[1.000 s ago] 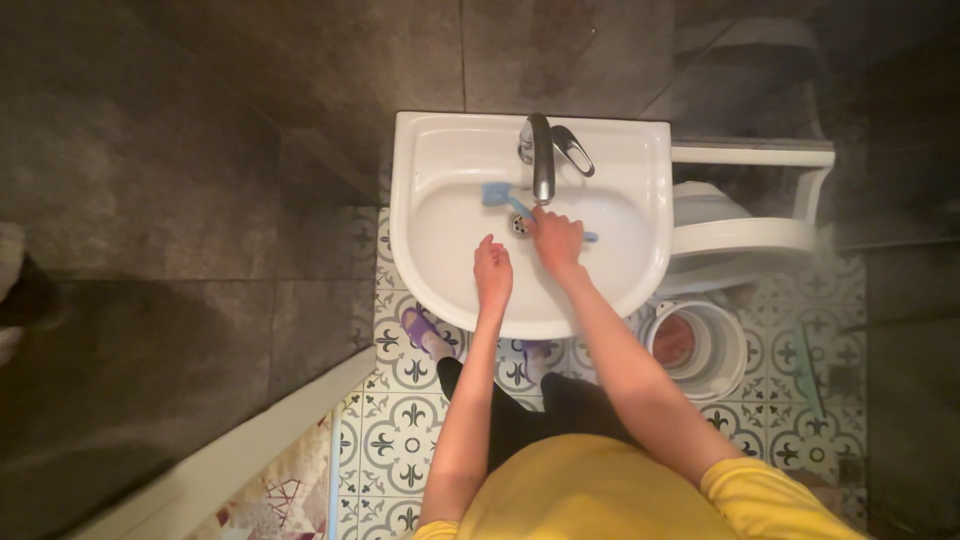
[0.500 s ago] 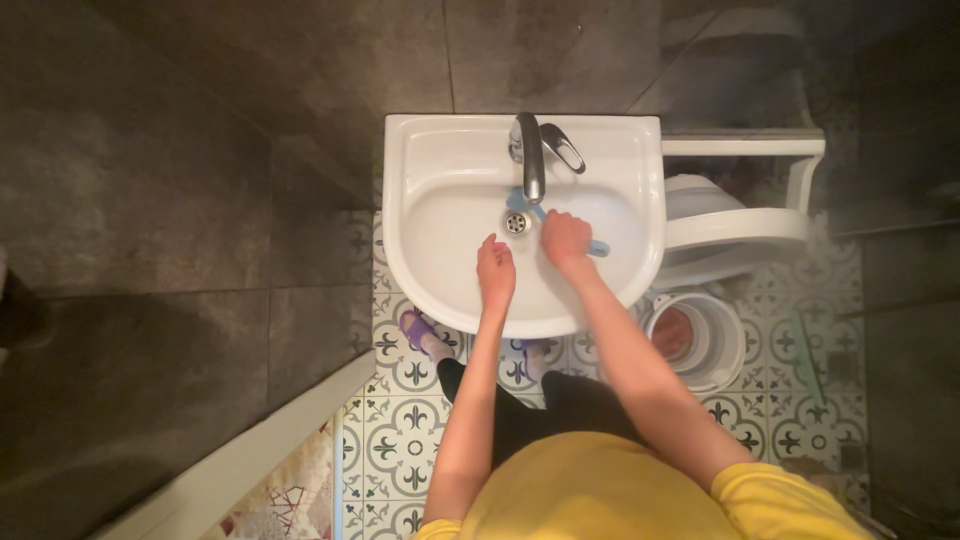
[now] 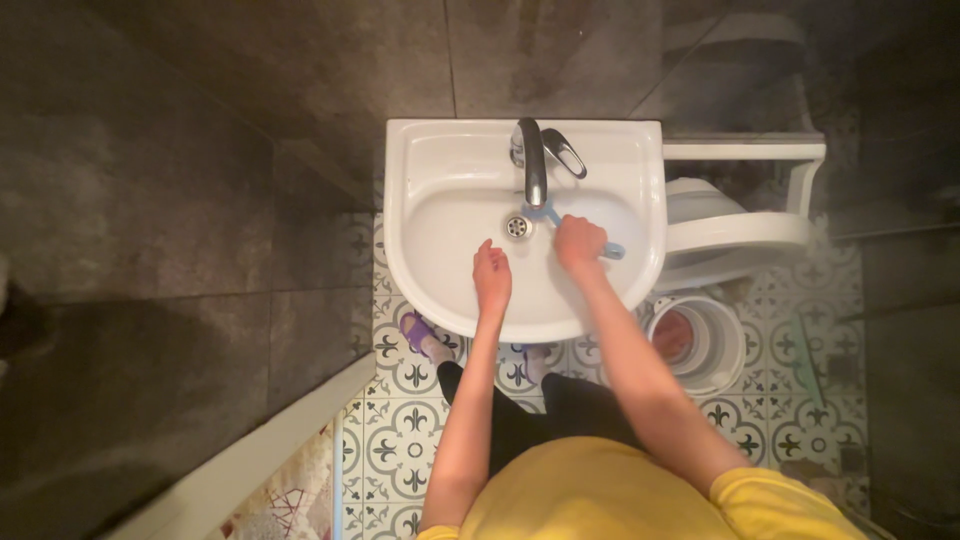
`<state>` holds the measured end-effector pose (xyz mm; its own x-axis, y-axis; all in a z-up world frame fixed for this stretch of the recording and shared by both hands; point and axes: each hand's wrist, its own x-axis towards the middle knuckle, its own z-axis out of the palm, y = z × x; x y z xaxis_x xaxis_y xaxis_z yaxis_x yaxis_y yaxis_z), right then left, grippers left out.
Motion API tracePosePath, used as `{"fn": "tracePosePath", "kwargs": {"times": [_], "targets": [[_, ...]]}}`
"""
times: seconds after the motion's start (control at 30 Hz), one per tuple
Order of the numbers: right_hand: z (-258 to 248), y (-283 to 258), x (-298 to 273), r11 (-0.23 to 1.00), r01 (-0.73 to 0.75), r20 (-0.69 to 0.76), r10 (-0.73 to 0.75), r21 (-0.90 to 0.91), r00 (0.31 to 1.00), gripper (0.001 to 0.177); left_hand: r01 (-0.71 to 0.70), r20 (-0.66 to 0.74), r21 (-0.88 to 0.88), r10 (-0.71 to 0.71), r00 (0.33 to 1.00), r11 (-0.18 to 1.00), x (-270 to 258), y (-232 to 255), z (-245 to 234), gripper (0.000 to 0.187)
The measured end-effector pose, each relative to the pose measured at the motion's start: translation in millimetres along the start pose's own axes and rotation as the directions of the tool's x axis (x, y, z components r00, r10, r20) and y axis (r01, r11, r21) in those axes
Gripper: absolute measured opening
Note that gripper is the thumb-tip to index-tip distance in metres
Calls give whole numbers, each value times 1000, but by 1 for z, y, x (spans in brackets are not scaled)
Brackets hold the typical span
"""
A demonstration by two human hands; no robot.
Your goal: Scrubbing a bathroom sink and faucet with a brush and hands.
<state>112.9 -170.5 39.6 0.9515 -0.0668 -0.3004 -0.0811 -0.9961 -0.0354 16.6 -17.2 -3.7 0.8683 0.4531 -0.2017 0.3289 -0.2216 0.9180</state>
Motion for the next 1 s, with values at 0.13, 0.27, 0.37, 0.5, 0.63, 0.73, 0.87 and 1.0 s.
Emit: {"fn": "tracePosePath", "kwargs": {"times": [0.13,0.27,0.37,0.5,0.63,0.73,0.87,1.0], "targets": [[17,11,1,996,-5,9,5,89,1000,24,4,19,-44,-3,1000,999,-2,6,0,44],[34,35,26,984,1,89,-17,181,996,27,27,32,-7,-27,999,1000,3,17,-4,43],[23,28,13,963,-16,148,-25,270,989,30,28,23,36,-29,999,999,0,3,-3,44],[44,12,-3,931,-12,93,-23,365,995,27,-20,-32,63,22,999,998,5,-20,-3,43],[81,2,-7,874,55,98,-117,483,988,28,-3,-42,7,3,999,1000,-2,-13,-11,43],[95,16,5,857,214,-4,-240,470,971,27,28,-69,13,-27,997,1000,-3,-12,-10,42],[42,-5,-3,955,93,150,-140,282,979,28,7,-59,-16,-7,998,1000,-1,-7,-8,41],[48,-4,-15,922,72,148,-138,380,979,30,26,-77,-20,-28,997,999,-4,-7,-9,42]]}}
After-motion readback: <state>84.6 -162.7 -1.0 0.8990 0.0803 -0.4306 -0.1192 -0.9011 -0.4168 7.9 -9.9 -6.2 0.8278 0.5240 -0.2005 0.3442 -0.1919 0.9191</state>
